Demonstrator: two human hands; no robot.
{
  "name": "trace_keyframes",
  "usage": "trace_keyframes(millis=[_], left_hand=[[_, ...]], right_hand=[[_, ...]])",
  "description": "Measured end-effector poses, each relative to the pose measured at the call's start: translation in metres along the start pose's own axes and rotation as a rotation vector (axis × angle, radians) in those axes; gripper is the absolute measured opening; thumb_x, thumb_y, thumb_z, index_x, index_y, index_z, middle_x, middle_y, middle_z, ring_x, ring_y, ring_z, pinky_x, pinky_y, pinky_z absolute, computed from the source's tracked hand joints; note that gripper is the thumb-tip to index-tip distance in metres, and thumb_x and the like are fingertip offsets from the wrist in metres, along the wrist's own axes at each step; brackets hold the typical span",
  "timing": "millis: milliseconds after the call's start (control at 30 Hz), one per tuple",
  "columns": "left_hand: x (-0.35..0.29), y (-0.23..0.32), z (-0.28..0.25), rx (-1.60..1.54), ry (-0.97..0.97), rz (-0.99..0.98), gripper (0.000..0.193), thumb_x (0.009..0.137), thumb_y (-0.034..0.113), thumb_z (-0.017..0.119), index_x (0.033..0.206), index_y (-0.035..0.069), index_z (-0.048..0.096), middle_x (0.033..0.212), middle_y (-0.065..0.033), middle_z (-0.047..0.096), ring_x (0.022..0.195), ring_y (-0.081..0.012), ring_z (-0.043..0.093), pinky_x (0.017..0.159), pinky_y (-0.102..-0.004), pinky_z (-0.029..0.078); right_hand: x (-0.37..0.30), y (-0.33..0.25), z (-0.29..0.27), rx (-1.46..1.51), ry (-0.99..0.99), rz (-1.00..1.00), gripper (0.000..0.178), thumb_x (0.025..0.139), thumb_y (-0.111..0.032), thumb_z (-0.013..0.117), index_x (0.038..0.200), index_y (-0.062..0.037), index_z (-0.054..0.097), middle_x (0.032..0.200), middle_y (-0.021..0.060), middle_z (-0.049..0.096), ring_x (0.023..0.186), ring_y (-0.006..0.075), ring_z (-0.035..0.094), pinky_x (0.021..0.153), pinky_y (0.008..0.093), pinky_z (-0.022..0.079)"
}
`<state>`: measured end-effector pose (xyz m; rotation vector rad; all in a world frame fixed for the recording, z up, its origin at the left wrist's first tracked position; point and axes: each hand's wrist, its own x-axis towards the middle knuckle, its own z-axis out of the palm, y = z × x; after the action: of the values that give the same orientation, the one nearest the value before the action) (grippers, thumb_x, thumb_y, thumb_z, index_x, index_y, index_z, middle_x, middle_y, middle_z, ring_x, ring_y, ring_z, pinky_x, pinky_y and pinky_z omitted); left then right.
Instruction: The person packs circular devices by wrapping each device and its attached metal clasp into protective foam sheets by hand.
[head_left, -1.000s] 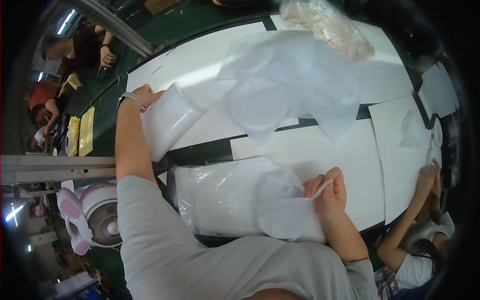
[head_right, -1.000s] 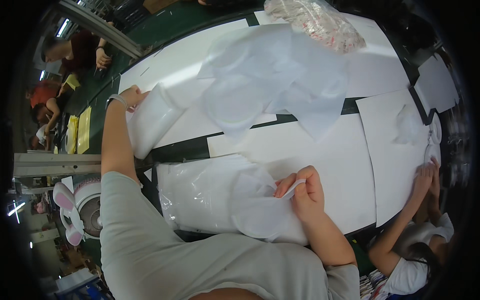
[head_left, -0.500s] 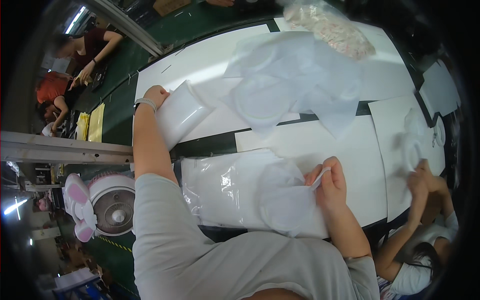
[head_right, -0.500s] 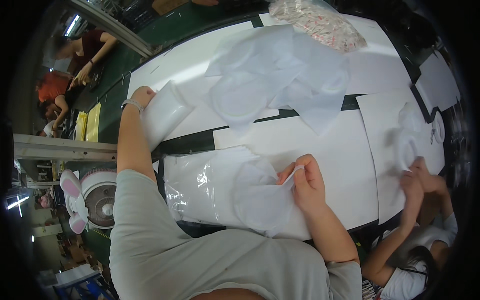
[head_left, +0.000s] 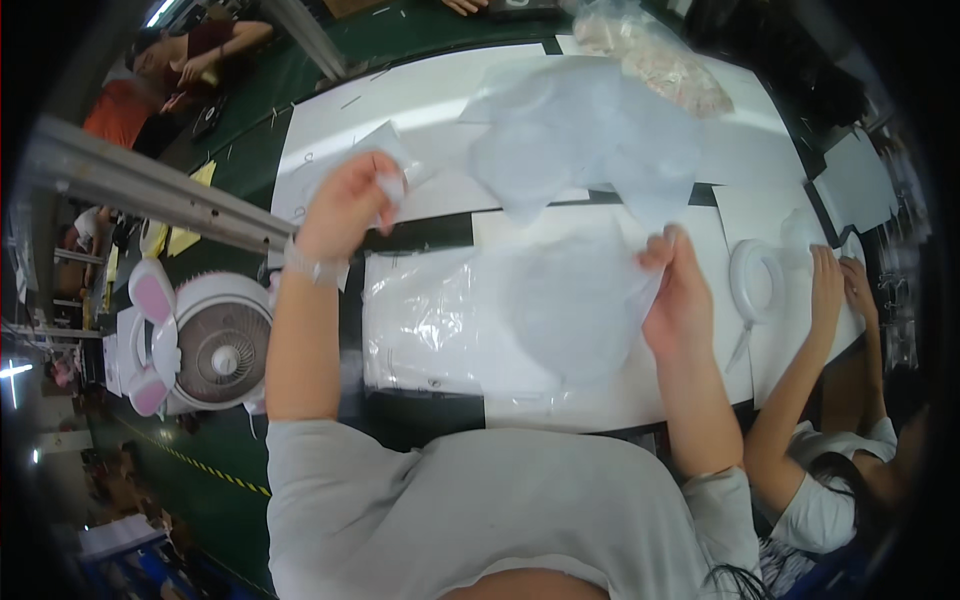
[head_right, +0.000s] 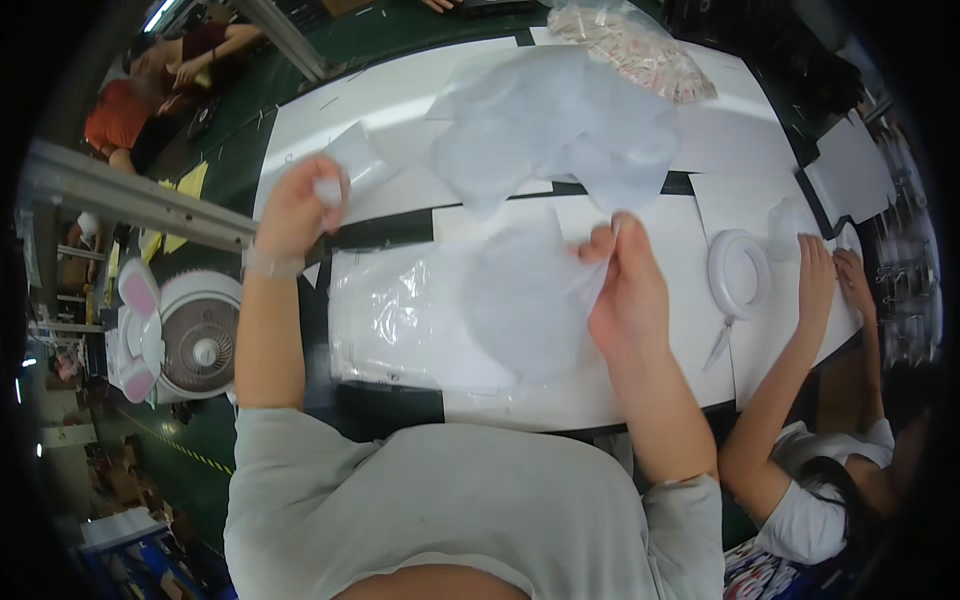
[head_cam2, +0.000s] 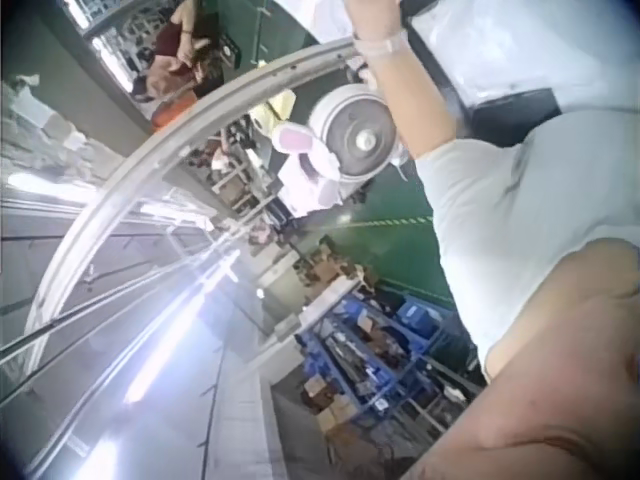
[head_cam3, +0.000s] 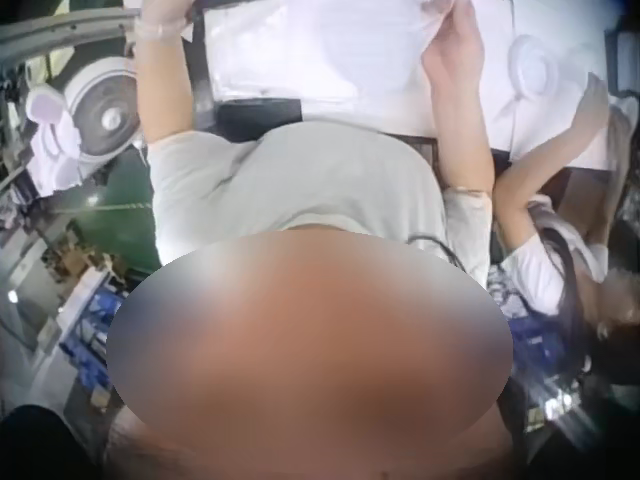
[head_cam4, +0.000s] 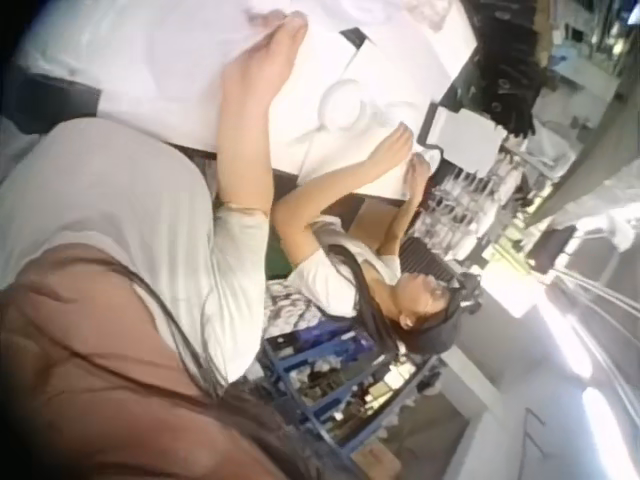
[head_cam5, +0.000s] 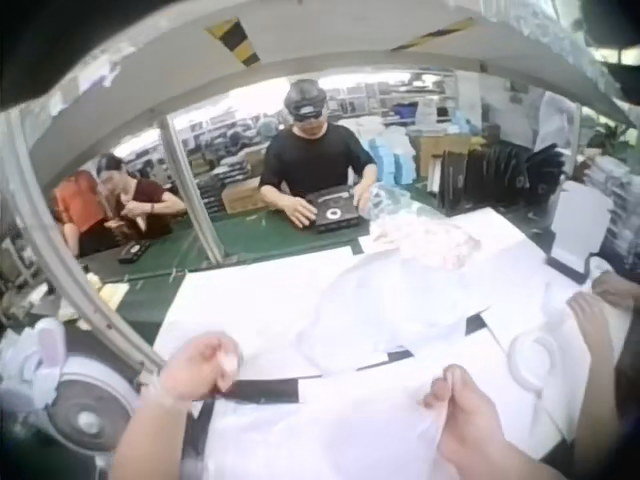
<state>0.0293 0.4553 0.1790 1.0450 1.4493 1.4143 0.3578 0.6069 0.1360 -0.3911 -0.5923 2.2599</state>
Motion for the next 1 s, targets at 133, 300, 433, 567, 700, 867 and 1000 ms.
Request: trace_keyframes(millis=[133,300,433,567,700,867,1000], left_hand=[[-0.101,-0.028,0.042,-0.044,-0.059,-0.13,0.01,0.086,-0.002,0.055,0.094,0.006,0.055,0.082,0.0001,0.057,0.067,-0.005,0.056,0.058,-0.0204,0.047],[-0.163,-0.073,0.065,-0.241,0.103,-0.168,0.013,0.089,-0.002,0.052,0.099,0.006,0.052,0.08,0.0007,0.054,0.065,-0.0059,0.052,0.06,-0.0205,0.044],[-0.186,-0.089,0.062,-0.326,0.279,-0.092,0.012,0.092,-0.001,0.048,0.102,0.006,0.05,0.084,-0.0021,0.052,0.065,-0.007,0.049,0.059,-0.021,0.042],[-0.192,-0.104,0.055,-0.487,0.424,-0.017,0.018,0.093,0.0,0.044,0.11,0.005,0.049,0.083,-0.0024,0.051,0.063,-0.0074,0.045,0.056,-0.0214,0.038],[-0.179,-0.081,0.061,-0.417,0.476,0.007,0.025,0.095,0.002,0.04,0.118,0.002,0.051,0.078,-0.0013,0.048,0.061,-0.008,0.04,0.055,-0.0222,0.034],[-0.148,-0.08,0.07,-0.523,0.321,0.074,0.02,0.096,0.002,0.041,0.109,-0.002,0.055,0.077,-0.0012,0.049,0.059,-0.0083,0.037,0.054,-0.0228,0.031],[-0.113,-0.088,0.103,-0.56,0.316,-0.014,0.03,0.095,0.013,0.049,0.121,-0.002,0.054,0.116,-0.0112,0.06,0.107,-0.019,0.059,0.087,-0.03,0.05]], right_hand=[[0.035,0.007,0.071,0.005,-0.273,-0.024,0.012,0.101,-0.019,0.044,0.1,-0.0084,0.048,0.082,0.0022,0.051,0.077,0.0151,0.052,0.102,0.0442,0.042],[0.127,0.035,0.147,-0.055,-0.289,-0.294,0.009,0.098,-0.012,0.048,0.093,-0.0049,0.049,0.084,0.0058,0.053,0.079,0.0178,0.053,0.101,0.0418,0.044],[0.212,0.043,0.135,-0.018,-0.158,-0.482,0.011,0.095,-0.01,0.051,0.099,-0.0017,0.056,0.087,0.0071,0.061,0.074,0.0154,0.056,0.074,0.0322,0.047],[0.215,0.086,0.071,-0.42,0.132,-0.254,0.021,0.097,-0.023,0.051,0.093,-0.0016,0.052,0.084,0.0102,0.063,0.07,0.0176,0.049,0.073,0.0277,0.042],[0.187,0.105,0.027,-0.824,0.157,-0.184,0.025,0.092,-0.019,0.056,0.108,0.0003,0.052,0.1,0.0132,0.064,0.073,0.0176,0.054,0.074,0.0279,0.045],[0.046,0.119,0.062,-1.24,-0.565,-0.475,0.054,0.078,-0.006,0.07,0.128,-0.0084,0.05,0.134,0.0091,0.05,0.122,0.0285,0.047,0.101,0.0396,0.04],[-0.002,0.128,0.062,-1.501,-1.062,-0.867,0.043,0.075,-0.016,0.068,0.117,-0.0087,0.061,0.124,0.0107,0.057,0.113,0.0299,0.055,0.095,0.0414,0.045]])
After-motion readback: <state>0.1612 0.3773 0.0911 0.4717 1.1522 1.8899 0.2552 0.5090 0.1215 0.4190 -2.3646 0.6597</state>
